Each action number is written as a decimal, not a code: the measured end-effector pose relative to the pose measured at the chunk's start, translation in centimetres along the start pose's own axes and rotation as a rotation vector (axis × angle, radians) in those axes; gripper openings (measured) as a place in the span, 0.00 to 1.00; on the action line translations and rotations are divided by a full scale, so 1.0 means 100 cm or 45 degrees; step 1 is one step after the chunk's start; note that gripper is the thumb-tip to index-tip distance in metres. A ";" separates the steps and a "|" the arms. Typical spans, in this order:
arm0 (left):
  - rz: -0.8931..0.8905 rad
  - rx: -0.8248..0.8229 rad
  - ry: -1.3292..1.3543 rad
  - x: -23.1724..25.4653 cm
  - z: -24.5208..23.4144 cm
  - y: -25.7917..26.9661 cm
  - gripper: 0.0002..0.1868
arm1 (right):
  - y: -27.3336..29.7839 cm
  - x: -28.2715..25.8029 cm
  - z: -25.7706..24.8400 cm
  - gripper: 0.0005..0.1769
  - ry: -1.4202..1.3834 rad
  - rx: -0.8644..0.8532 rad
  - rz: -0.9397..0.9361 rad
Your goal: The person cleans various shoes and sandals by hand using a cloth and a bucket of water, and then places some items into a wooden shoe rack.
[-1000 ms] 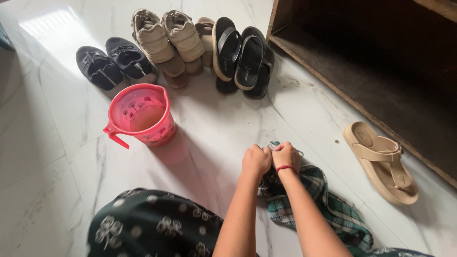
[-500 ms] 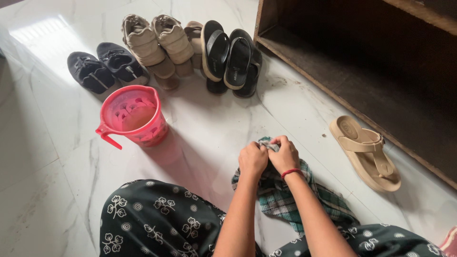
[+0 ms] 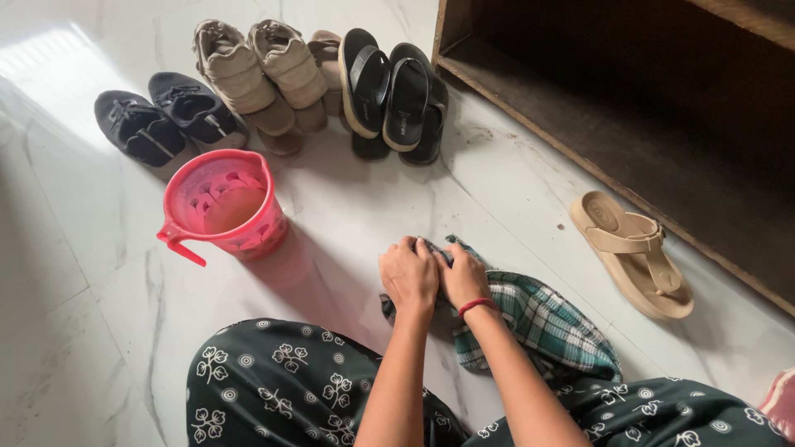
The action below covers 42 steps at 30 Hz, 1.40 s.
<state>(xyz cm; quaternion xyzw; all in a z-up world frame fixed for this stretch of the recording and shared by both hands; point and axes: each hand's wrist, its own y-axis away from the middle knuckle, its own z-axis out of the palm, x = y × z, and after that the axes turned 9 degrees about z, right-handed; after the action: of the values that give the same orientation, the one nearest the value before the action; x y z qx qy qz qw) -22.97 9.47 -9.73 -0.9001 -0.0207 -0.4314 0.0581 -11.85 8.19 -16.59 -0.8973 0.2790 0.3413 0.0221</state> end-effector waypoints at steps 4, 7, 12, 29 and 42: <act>0.050 0.173 -0.006 0.000 0.006 0.004 0.16 | 0.001 -0.002 -0.002 0.18 0.030 -0.026 -0.044; 0.176 0.215 0.077 0.005 0.008 0.003 0.15 | 0.007 -0.007 -0.009 0.17 -0.034 0.113 -0.125; 0.121 0.151 0.161 0.013 0.012 0.004 0.15 | 0.019 -0.015 -0.022 0.15 -0.255 0.357 -0.321; 0.466 0.377 0.095 0.021 0.006 0.003 0.14 | 0.029 -0.024 -0.028 0.14 -0.232 0.553 -0.190; 0.157 0.114 0.306 0.019 0.007 -0.004 0.20 | 0.020 -0.013 -0.017 0.22 -0.378 0.406 -0.291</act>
<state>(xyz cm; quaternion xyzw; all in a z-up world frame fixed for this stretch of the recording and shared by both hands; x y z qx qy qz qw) -21.29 9.90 -8.61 -0.8381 0.0226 -0.5302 0.1265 -12.62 6.68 -14.16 -0.8482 0.2197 0.4166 0.2425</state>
